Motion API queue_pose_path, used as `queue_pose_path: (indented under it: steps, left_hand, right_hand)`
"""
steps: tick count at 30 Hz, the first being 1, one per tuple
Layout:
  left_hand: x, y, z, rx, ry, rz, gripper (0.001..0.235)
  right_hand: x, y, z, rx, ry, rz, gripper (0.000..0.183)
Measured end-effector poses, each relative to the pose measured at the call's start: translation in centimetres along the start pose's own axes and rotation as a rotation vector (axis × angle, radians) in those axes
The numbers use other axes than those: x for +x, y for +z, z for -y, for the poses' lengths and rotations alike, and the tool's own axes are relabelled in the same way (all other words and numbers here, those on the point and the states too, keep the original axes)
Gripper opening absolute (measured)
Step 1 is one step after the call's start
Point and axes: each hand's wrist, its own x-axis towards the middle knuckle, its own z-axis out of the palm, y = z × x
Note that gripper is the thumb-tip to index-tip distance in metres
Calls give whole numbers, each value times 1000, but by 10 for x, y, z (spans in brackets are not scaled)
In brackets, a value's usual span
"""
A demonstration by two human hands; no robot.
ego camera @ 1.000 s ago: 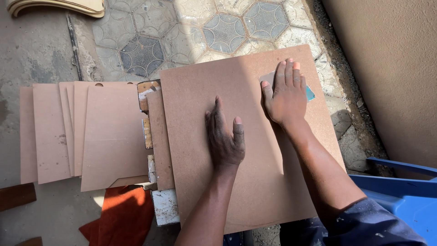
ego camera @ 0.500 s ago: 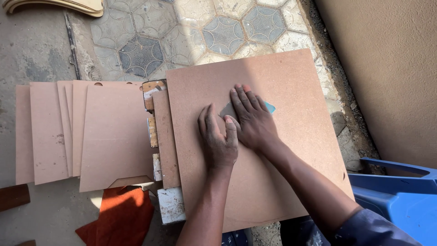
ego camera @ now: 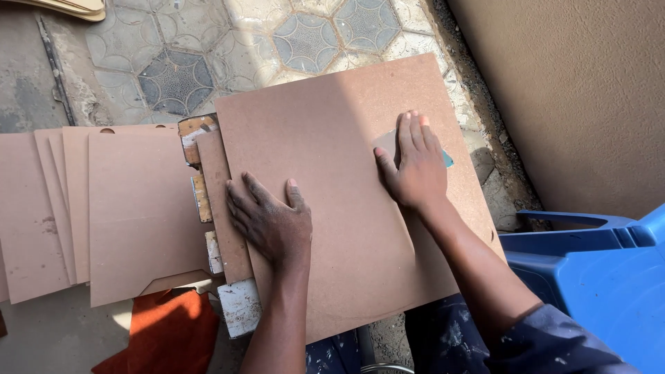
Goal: The person sands the edges and surfaces of rectangular wooden boards using a sanding block. They flip the boards to work on different sides and place finished pieces onto a nearby blue plastic chair.
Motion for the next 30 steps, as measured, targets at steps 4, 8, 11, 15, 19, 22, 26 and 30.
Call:
queue_pose_path:
  steps: [4,8,11,15,19,22,26,30]
  left_hand:
    - [-8,18,10,-106,-28,-15,67]
    - [3,3,24,-477,-30,-69,53]
    - [4,-17,27,-738,-72,43,58]
    - [11,9,36,-1322,-354,197,63]
    - [-25,-23,60,-993,-339,288,63]
    - [-81,-73,58,-595,-245,309,60]
    - [-141,-88,76,-361,-489,327,72]
    - [-139,3,128,-485,-637,615,65]
  right_hand:
    - [-25,0,38,49,33,-64,80]
    - [-38,9,81,15,-363,96,83]
    - [17,19,104,12,-272,16,82]
    - [-37,48,177,-66,-523,96,81]
    - [-128,40,136,-41,-539,149,79]
    - [-164,32,97,-38,-467,134,78]
    - [-207,36,78,156,-213,0,81]
    - [-238,41,92,286,-248,18,74]
